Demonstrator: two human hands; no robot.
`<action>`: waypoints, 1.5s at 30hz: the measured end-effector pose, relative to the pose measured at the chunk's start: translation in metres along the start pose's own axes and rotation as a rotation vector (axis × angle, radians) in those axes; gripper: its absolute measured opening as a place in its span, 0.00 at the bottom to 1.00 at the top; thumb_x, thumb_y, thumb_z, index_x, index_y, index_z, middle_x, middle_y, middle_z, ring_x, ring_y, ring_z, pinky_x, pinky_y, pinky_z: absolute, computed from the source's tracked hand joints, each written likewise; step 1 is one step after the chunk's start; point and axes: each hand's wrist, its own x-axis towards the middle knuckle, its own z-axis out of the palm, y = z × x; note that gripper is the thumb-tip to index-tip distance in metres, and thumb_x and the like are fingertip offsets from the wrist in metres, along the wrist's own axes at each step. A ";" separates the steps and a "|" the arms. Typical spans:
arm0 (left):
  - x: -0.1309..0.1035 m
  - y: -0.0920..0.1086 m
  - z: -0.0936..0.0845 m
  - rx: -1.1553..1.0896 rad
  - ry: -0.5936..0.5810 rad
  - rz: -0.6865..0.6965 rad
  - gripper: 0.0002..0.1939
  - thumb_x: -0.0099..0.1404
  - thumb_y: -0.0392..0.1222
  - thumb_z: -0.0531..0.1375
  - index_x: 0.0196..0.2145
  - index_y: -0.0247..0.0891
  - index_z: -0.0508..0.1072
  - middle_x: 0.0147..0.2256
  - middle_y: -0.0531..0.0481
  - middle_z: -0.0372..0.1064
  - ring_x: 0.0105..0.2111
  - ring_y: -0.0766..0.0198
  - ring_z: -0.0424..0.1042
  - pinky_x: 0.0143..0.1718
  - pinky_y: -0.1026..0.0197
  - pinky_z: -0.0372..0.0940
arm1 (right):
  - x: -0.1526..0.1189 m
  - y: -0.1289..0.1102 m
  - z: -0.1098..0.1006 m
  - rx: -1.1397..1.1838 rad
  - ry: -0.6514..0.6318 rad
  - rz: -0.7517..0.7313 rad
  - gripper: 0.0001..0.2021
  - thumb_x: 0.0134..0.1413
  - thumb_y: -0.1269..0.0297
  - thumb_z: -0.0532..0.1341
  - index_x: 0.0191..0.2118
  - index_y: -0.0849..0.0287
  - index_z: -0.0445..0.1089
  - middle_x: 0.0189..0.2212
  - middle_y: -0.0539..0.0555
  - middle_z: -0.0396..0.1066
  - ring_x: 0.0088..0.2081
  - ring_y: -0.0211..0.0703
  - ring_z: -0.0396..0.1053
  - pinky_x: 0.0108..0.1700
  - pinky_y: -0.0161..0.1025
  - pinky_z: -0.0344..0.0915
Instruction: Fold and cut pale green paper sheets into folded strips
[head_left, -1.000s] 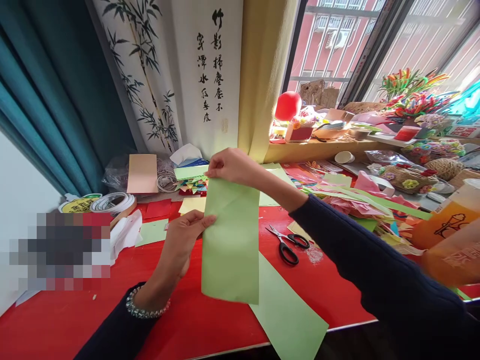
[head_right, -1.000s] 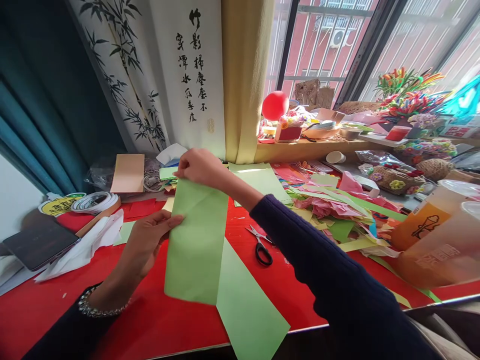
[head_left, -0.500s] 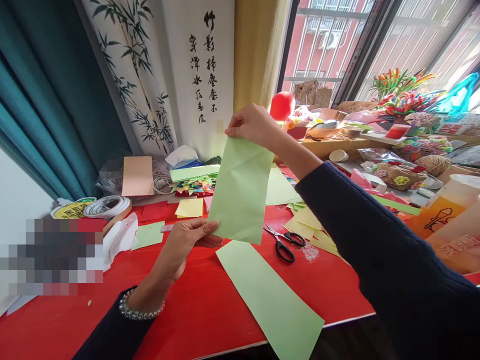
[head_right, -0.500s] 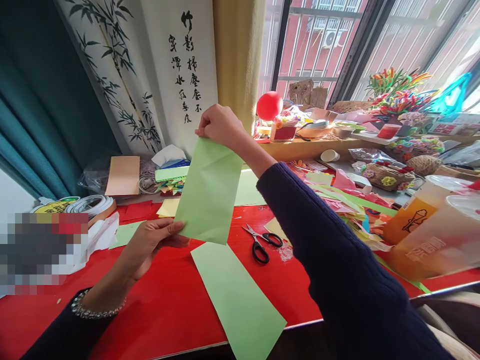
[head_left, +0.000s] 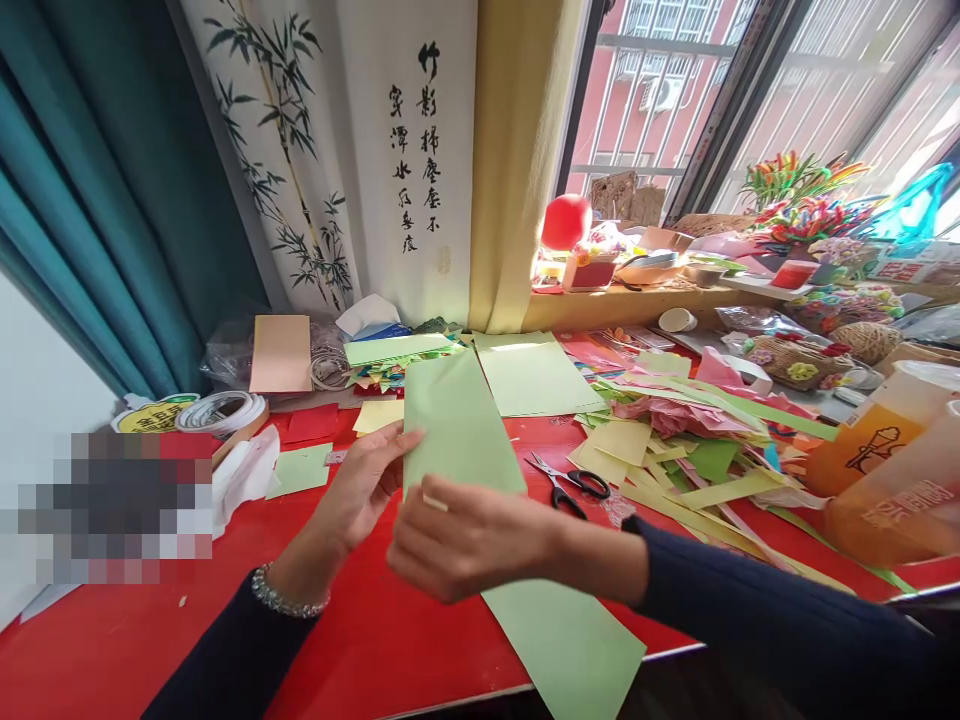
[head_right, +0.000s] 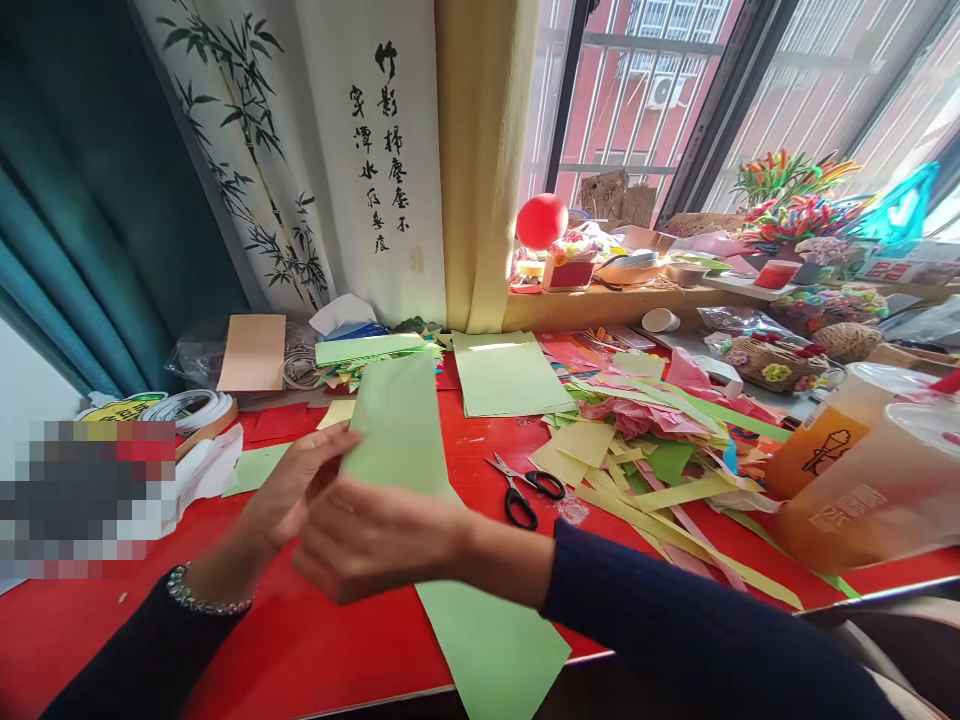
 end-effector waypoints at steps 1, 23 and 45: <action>0.002 -0.002 -0.001 0.002 -0.023 -0.013 0.18 0.52 0.44 0.66 0.40 0.35 0.74 0.34 0.45 0.76 0.33 0.58 0.75 0.32 0.62 0.69 | -0.005 -0.013 0.006 0.077 -0.048 0.022 0.10 0.56 0.75 0.54 0.26 0.59 0.66 0.23 0.48 0.67 0.26 0.35 0.62 0.35 0.37 0.61; -0.001 0.004 -0.002 0.177 0.003 0.078 0.18 0.58 0.49 0.61 0.43 0.37 0.73 0.38 0.48 0.75 0.36 0.59 0.73 0.39 0.60 0.67 | -0.051 0.045 0.027 1.664 0.306 1.522 0.14 0.48 0.55 0.62 0.36 0.60 0.72 0.31 0.54 0.72 0.33 0.42 0.70 0.37 0.40 0.67; 0.005 0.004 -0.008 0.092 0.279 0.274 0.13 0.50 0.47 0.67 0.31 0.37 0.76 0.28 0.52 0.74 0.30 0.63 0.72 0.32 0.64 0.65 | -0.051 0.045 0.036 1.563 0.069 1.502 0.15 0.48 0.52 0.61 0.31 0.61 0.70 0.27 0.51 0.69 0.31 0.39 0.68 0.36 0.39 0.67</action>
